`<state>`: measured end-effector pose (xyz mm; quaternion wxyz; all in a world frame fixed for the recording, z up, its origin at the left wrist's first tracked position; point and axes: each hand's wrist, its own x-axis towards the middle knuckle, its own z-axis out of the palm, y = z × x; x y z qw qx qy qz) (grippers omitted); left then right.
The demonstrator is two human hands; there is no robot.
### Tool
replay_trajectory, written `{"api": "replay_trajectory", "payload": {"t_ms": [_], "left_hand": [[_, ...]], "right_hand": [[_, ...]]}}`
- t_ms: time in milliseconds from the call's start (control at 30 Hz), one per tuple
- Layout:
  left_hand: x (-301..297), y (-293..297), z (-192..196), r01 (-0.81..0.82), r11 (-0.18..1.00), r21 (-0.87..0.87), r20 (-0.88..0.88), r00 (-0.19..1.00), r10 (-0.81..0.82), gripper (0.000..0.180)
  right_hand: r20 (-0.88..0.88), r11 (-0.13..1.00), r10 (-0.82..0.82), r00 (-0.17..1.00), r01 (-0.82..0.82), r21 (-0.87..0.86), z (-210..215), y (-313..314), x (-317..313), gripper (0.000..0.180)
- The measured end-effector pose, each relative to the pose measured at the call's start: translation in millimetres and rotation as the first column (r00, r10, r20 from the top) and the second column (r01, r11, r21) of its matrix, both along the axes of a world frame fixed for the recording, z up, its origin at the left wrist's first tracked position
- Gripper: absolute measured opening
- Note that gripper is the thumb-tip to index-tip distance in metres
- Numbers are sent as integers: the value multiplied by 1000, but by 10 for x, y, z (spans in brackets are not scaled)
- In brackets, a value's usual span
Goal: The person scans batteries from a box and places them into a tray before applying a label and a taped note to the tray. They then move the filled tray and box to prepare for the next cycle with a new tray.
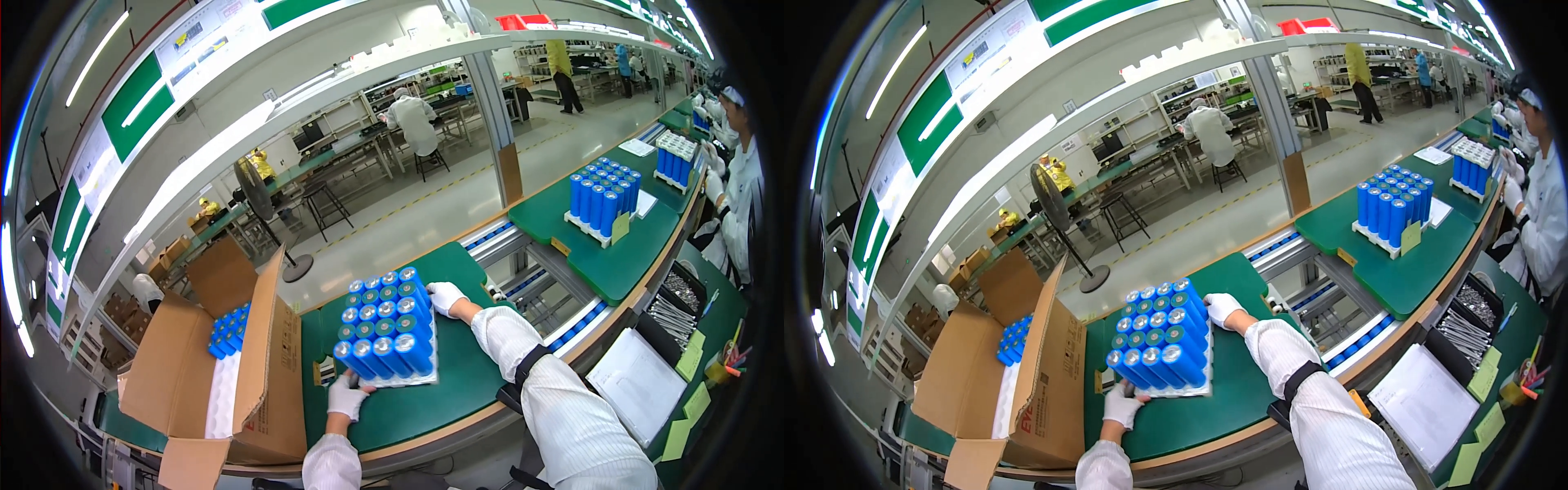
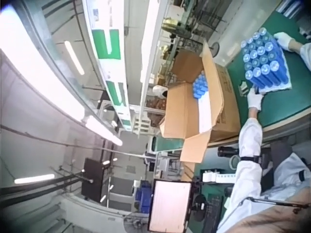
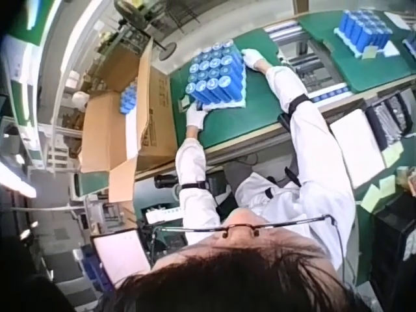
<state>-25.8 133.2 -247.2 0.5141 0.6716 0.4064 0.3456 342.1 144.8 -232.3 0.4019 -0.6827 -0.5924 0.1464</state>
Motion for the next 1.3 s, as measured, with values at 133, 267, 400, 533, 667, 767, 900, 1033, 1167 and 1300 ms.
{"api": "replay_trajectory", "payload": {"t_ms": [133, 267, 400, 533, 667, 767, 900, 1033, 1167, 1300], "left_hand": [[-154, 287, -200, -204, 969, 136, 96, 977, 192, 74], [-22, -252, 298, -108, 909, 402, -329, 909, 254, 101], [-79, -491, 319, 74, 841, 536, -489, 839, 238, 113], [-118, -500, 352, 63, 918, 392, -471, 871, 141, 101], [-145, -348, 118, 19, 918, 396, -341, 931, 128, 80], [37, -373, 183, -60, 905, 422, -377, 896, 235, 62], [-59, -353, 175, -153, 911, 382, -338, 895, 292, 57], [-206, -113, -144, -203, 910, 361, -184, 941, 283, 61], [-222, -108, -185, -200, 919, 339, -108, 962, 249, 61], [-105, -189, -68, -193, 905, 379, -192, 940, 281, 61]], "right_hand": [[-48, 993, -109, 993, 111, 33, 49, -355, -152, 27], [-319, 975, -220, 922, 219, -39, 19, -1008, -255, 30], [-598, 984, -159, 786, 76, -161, 291, -1592, -598, 50], [-662, 983, -161, 732, 60, -173, 235, -1786, -728, 44], [-564, 979, -172, 808, 78, -186, 235, -1802, -814, 36], [-610, 975, -188, 770, 68, -214, 247, -1833, -716, 34], [47, 989, -146, 988, 147, -22, 223, -2153, -689, 39], [281, 950, 37, 959, 54, -309, 1085, -3395, -646, 39], [424, 857, -437, 794, 511, -73, 1029, -4584, -444, 36], [654, 646, -529, 541, 756, -103, 691, -5533, -479, 50]]}}
